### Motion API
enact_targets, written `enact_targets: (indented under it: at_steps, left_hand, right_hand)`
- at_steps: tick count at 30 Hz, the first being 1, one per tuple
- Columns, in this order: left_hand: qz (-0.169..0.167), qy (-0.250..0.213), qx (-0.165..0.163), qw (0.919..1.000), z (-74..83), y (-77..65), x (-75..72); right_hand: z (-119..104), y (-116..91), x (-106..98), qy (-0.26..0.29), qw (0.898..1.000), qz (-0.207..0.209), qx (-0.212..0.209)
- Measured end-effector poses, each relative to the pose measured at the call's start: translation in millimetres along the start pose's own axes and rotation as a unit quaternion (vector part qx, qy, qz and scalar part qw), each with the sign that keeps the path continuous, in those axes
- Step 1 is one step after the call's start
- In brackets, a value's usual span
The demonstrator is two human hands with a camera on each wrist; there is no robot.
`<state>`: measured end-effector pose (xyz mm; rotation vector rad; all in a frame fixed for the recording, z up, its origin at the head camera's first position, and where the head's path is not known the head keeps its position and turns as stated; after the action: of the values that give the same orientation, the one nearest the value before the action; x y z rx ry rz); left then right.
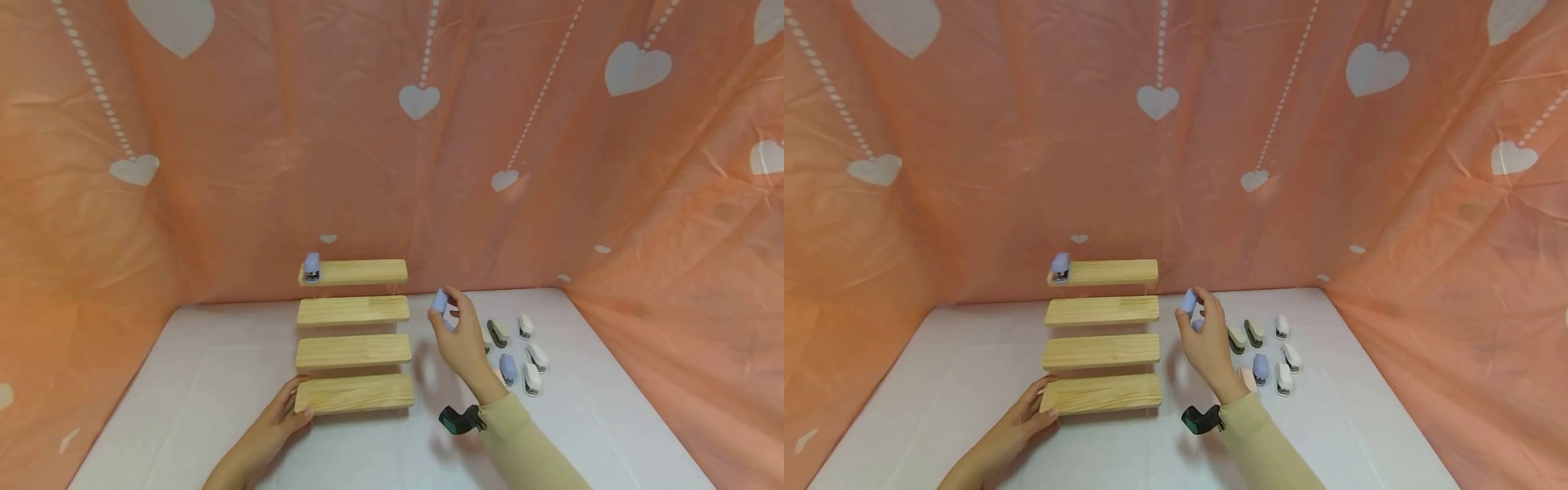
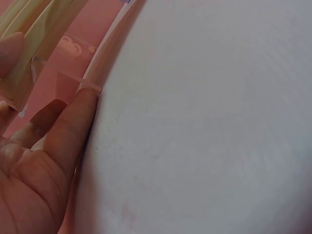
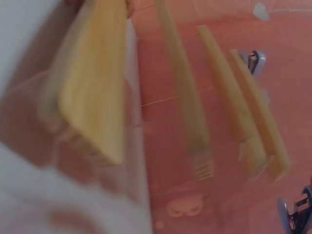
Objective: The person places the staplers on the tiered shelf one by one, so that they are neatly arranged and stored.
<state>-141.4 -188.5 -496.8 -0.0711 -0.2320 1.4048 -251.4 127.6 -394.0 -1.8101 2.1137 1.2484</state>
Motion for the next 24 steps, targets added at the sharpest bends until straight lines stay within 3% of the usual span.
enact_targets:
  at_steps: [16,24]
  left_hand:
    - [-0.001,-0.008,-0.008,0.9999,-0.6,-2.6,2.8]
    - [0.003,-0.014,-0.005,0.9999,-1.0,-2.4,1.9]
  right_hand:
    - [-43.1,55.7,23.3,0.016,0.991,-0.044,-0.125]
    - [-64.1,78.1,48.7,0.038,0.982,-0.134,-0.126]
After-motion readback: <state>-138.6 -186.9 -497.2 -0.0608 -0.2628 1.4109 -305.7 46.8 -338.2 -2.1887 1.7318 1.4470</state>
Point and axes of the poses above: each hand's wrist, its own y-axis towards the middle knuckle, its own x-axis out of the palm, z = x × y, the point moved 3 cm from there along y, towards the middle knuckle, and after that the axes turned 13 degrees about -y, right-handed, at the moved point
